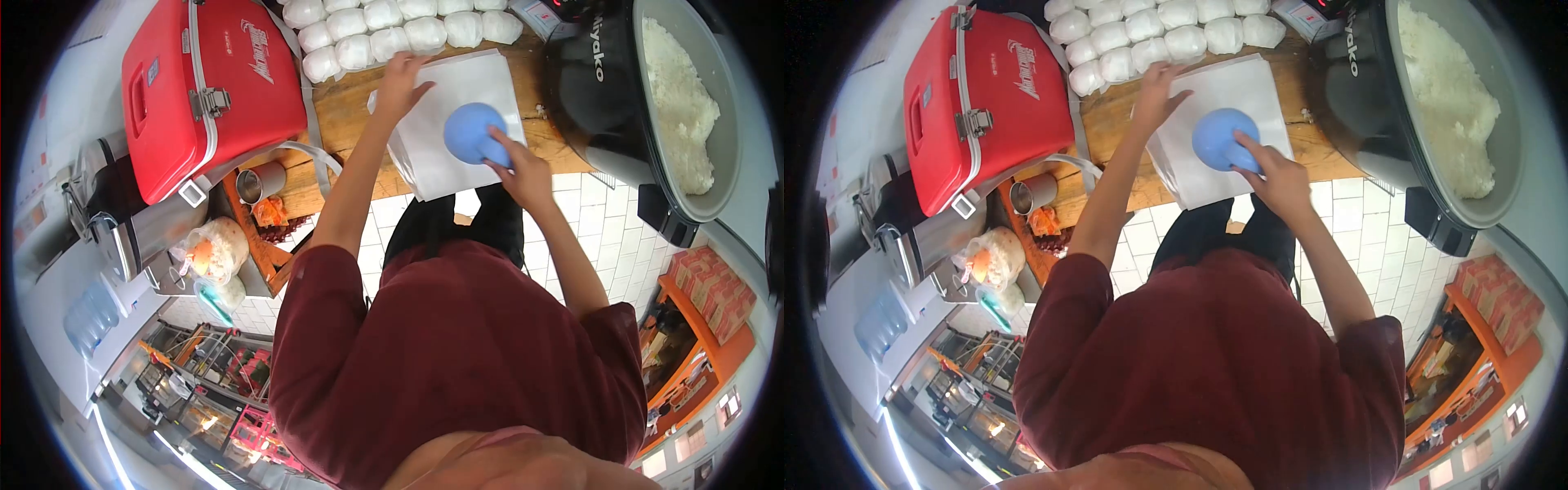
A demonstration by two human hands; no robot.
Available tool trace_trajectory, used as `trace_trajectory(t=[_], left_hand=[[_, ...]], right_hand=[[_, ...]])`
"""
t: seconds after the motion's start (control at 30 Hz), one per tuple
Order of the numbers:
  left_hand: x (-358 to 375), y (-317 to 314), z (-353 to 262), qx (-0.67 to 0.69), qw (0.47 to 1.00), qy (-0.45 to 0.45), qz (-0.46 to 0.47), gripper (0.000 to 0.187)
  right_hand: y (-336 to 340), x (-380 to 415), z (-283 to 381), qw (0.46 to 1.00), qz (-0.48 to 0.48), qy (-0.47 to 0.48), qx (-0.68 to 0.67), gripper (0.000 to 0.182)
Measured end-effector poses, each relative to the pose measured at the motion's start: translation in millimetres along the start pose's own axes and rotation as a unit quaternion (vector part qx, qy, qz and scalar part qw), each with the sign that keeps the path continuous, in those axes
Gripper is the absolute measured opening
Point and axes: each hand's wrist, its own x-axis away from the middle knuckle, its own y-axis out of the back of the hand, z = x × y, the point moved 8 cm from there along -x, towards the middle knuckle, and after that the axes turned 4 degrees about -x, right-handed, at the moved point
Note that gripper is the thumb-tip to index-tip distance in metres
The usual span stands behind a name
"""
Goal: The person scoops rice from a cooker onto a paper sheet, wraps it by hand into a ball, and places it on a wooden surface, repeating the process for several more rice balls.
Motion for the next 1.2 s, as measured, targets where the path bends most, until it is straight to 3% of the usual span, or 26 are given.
trace_trajectory(t=[0.07,0.1,0.17,0.2,0.3,0.33,0.37,0.43,0.47,0.5,0.53,0.6,0.7,0.8,0.97,1.07,1.2], left_hand=[[30,16,9,-0.001,0.999,0.048,-0.007,0.041],[51,20,12,-0.003,0.995,0.098,-0.012,0.037],[93,19,-14,-0.025,0.993,0.106,0.037,0.033],[118,7,-29,-0.002,0.993,0.089,0.074,0.033],[171,-16,-82,0.031,0.983,0.029,0.178,0.036],[180,-18,-90,0.034,0.983,0.029,0.179,0.036],[186,-22,-97,0.011,0.982,0.015,0.188,0.034],[194,-29,-100,-0.024,0.983,0.001,0.182,0.028],[197,-32,-97,-0.023,0.982,0.006,0.185,0.028],[198,-34,-92,-0.015,0.983,0.008,0.182,0.025],[196,-36,-87,-0.007,0.984,0.009,0.177,0.022],[192,-38,-80,0.006,0.982,-0.008,0.190,0.016],[190,-42,-78,-0.001,0.977,-0.041,0.211,0.011],[190,-42,-78,-0.040,0.968,-0.066,0.238,0.010],[189,-47,-67,0.042,0.945,0.032,0.322,0.010],[183,-36,-66,0.111,0.943,0.094,0.299,0.012],[177,-31,-71,0.118,0.959,0.072,0.247,0.019]], right_hand=[[80,3,44,0.993,-0.102,0.046,-0.034,0.051],[124,12,51,0.983,-0.177,0.044,0.037,0.045],[220,36,37,0.926,-0.368,0.017,-0.082,0.038],[260,58,10,0.894,-0.433,-0.093,-0.072,0.034],[310,40,26,0.894,-0.422,-0.143,0.050,0.028],[306,26,64,0.864,-0.395,-0.064,0.306,0.026],[285,13,92,0.772,-0.338,0.023,0.538,0.023],[251,27,94,0.850,-0.329,0.146,0.385,0.029],[210,30,66,0.950,-0.258,0.069,0.160,0.034],[160,23,68,0.976,-0.131,0.095,0.147,0.032],[103,18,61,0.997,-0.010,0.067,0.029,0.031],[14,34,17,0.989,0.123,0.082,0.028,0.029],[-61,59,-41,0.980,0.179,0.062,0.056,0.026],[-85,60,-57,0.978,0.145,0.090,0.123,0.018],[-97,46,-80,0.971,0.209,0.070,0.091,0.010],[-101,41,-85,0.964,0.243,0.063,0.085,0.013],[-99,35,-81,0.951,0.293,0.061,0.084,0.017]])
